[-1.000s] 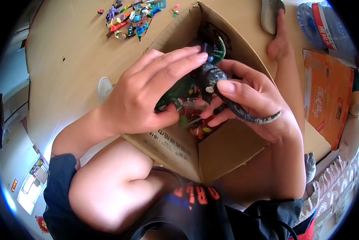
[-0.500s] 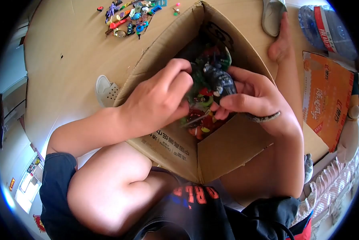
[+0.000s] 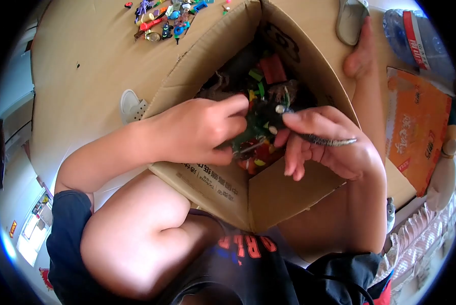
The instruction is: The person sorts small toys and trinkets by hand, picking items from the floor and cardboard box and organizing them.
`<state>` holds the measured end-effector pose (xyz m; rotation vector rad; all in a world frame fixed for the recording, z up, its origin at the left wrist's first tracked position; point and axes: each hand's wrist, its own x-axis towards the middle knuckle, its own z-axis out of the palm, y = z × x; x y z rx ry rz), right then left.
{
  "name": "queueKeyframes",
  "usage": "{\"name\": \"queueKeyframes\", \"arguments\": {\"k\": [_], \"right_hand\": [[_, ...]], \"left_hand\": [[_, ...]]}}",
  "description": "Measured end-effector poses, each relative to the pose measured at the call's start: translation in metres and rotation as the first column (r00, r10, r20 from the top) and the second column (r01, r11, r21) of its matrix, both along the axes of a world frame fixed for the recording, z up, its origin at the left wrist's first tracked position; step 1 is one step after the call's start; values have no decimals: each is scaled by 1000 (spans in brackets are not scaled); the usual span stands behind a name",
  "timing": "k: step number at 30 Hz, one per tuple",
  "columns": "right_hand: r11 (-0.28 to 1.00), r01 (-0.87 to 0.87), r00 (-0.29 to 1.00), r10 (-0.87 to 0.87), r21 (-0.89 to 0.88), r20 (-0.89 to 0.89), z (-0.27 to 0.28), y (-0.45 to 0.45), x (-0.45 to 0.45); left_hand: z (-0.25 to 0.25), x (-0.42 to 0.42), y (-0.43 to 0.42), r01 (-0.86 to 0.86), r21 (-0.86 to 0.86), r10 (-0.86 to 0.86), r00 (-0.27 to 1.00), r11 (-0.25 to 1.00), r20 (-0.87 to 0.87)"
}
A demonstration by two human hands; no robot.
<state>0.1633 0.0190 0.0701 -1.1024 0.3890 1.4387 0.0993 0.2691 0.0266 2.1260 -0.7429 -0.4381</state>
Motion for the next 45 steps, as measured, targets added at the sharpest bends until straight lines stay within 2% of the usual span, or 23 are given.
{"name": "queueKeyframes", "arguments": {"k": [3,4,8,11,15,16,19,23,24,25,26,27,29,31,33,41,44,45], "right_hand": [[968,-247,966,249,45,-63,-8,-5,6],[962,-269,959,272,42,-77,-9,-2,4],[990,134,965,-141,-47,-220,-17,12,-17],[982,190,955,-184,3,-232,-21,21,-22],[993,49,997,-54,-104,-50,-28,32,-14],[995,74,995,-78,-64,-64,-28,31,-13],[983,120,986,-102,141,-129,-33,24,-11],[889,-12,995,55,457,-81,-32,15,-7],[899,-18,994,63,438,-87,-28,17,-6],[955,-50,999,53,293,0,-21,22,-5],[988,-67,995,55,138,89,-13,29,-5],[998,-66,982,68,-22,176,-10,32,-6],[960,-120,940,192,-252,281,-8,31,-1],[922,-156,906,276,-354,321,-6,28,2],[904,-141,873,307,-404,380,-16,24,-2],[870,-122,793,375,-478,481,-42,20,-16],[888,-28,858,257,-459,444,-52,17,-24],[902,-1,835,238,-432,496,-56,18,-28]], "left_hand": [[3,-1,7,163,-11,-163,985,987,-47],[2,-3,9,202,5,-201,978,979,-50],[-5,-9,13,278,128,-278,960,952,-20],[-7,-10,9,230,208,-240,970,951,25],[-12,-9,9,154,248,-187,976,956,114],[-14,-9,10,130,254,-173,973,959,154],[-10,-9,8,126,215,-157,979,969,133],[-14,-13,7,87,257,-150,960,962,237],[-17,-13,8,96,283,-177,945,954,276],[-19,-13,8,102,309,-203,927,946,314],[-14,-14,4,6,394,-138,942,919,307],[-15,-13,4,-48,359,-88,931,932,353],[-18,-9,3,-146,278,11,900,949,437],[-19,-7,2,-183,349,12,898,919,440],[-19,-6,2,-205,418,2,900,885,437],[-26,-8,1,-65,335,-45,950,940,310],[-24,-10,-2,-13,332,-71,969,943,238],[-24,-11,-3,8,312,-83,970,950,230]]}}
